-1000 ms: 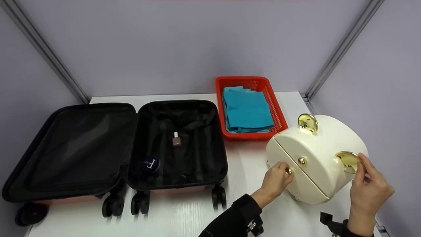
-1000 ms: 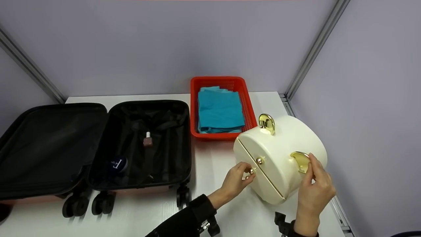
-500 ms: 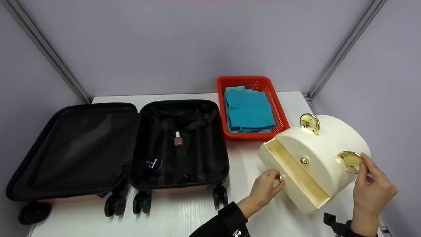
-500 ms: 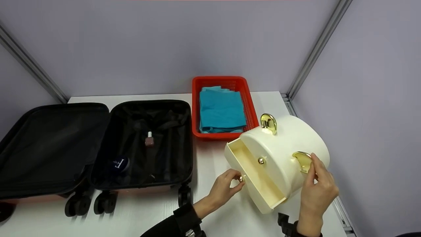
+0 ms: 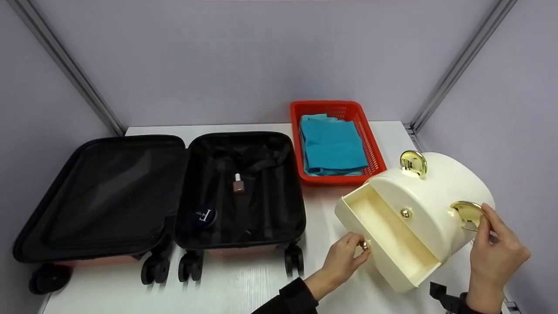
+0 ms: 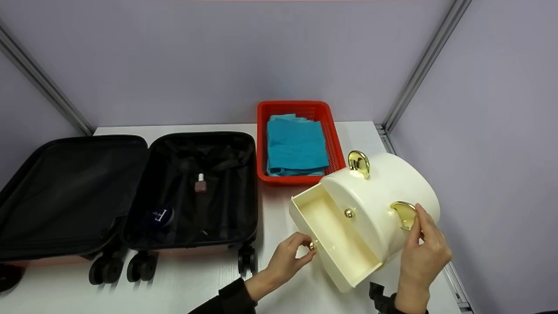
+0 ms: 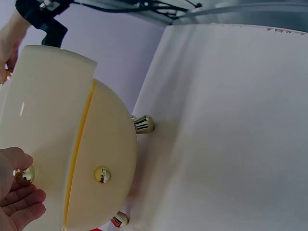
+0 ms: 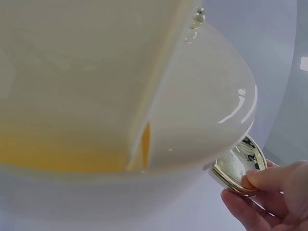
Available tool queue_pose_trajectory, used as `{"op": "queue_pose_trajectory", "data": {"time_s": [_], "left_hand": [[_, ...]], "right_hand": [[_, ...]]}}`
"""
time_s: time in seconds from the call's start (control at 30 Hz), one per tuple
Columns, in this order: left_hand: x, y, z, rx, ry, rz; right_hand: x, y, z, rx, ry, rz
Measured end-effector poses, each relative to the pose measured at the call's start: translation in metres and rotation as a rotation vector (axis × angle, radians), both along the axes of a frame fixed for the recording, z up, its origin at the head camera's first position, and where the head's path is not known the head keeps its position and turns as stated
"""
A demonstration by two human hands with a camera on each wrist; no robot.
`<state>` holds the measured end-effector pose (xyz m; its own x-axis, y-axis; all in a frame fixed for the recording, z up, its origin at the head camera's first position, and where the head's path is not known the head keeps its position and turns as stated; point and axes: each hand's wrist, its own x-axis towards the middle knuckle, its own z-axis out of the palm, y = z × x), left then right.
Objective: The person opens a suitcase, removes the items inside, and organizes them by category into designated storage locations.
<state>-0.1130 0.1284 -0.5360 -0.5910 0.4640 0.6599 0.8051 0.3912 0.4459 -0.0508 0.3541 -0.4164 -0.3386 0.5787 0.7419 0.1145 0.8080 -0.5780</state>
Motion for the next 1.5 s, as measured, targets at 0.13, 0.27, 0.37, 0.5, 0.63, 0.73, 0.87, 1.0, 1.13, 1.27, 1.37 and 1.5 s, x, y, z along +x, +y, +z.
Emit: {"op": "queue_pose_trajectory", "data": {"time_s": [0.13, 0.27, 0.37, 0.5, 0.63, 0.73, 0.87, 1.0, 1.13, 1.27, 1.37, 1.5], "left_hand": [[0.002, -0.002, 0.002, -0.037, -0.003, 0.014], [0.001, -0.013, 0.015, -0.115, -0.045, 0.053], [-0.007, -0.031, 0.037, -0.162, -0.092, 0.072], [-0.034, -0.064, 0.071, -0.175, -0.101, 0.114], [-0.072, -0.099, 0.095, -0.191, -0.141, 0.221], [-0.101, -0.124, 0.101, -0.238, -0.243, 0.311], [-0.134, -0.154, 0.097, -0.351, -0.395, 0.428], [-0.161, -0.187, 0.085, -0.503, -0.587, 0.521], [-0.178, -0.22, 0.069, -0.618, -0.804, 0.594], [-0.185, -0.243, 0.057, -0.689, -0.988, 0.61], [-0.188, -0.252, 0.054, -0.73, -1.093, 0.6], [-0.188, -0.261, 0.053, -0.775, -1.179, 0.588]], "right_hand": [[0.001, 0.001, 0.0, 0.009, -0.002, 0.0], [0.002, 0.001, 0.0, -0.005, 0.005, -0.003], [0.001, -0.001, 0.001, -0.018, 0.015, 0.0], [0.0, -0.007, 0.006, -0.032, 0.03, 0.005], [0.0, -0.012, 0.009, -0.044, 0.04, 0.004], [0.001, -0.008, 0.007, -0.052, 0.041, 0.0], [0.001, -0.002, 0.002, -0.05, 0.034, 0.005], [0.001, 0.001, 0.0, -0.016, 0.032, 0.042], [0.002, 0.001, 0.0, 0.03, 0.025, 0.071], [0.002, 0.001, 0.0, 0.019, 0.025, 0.061], [0.001, 0.001, 0.0, -0.01, 0.036, 0.049], [0.0, 0.001, -0.001, -0.044, 0.048, 0.041]]}}
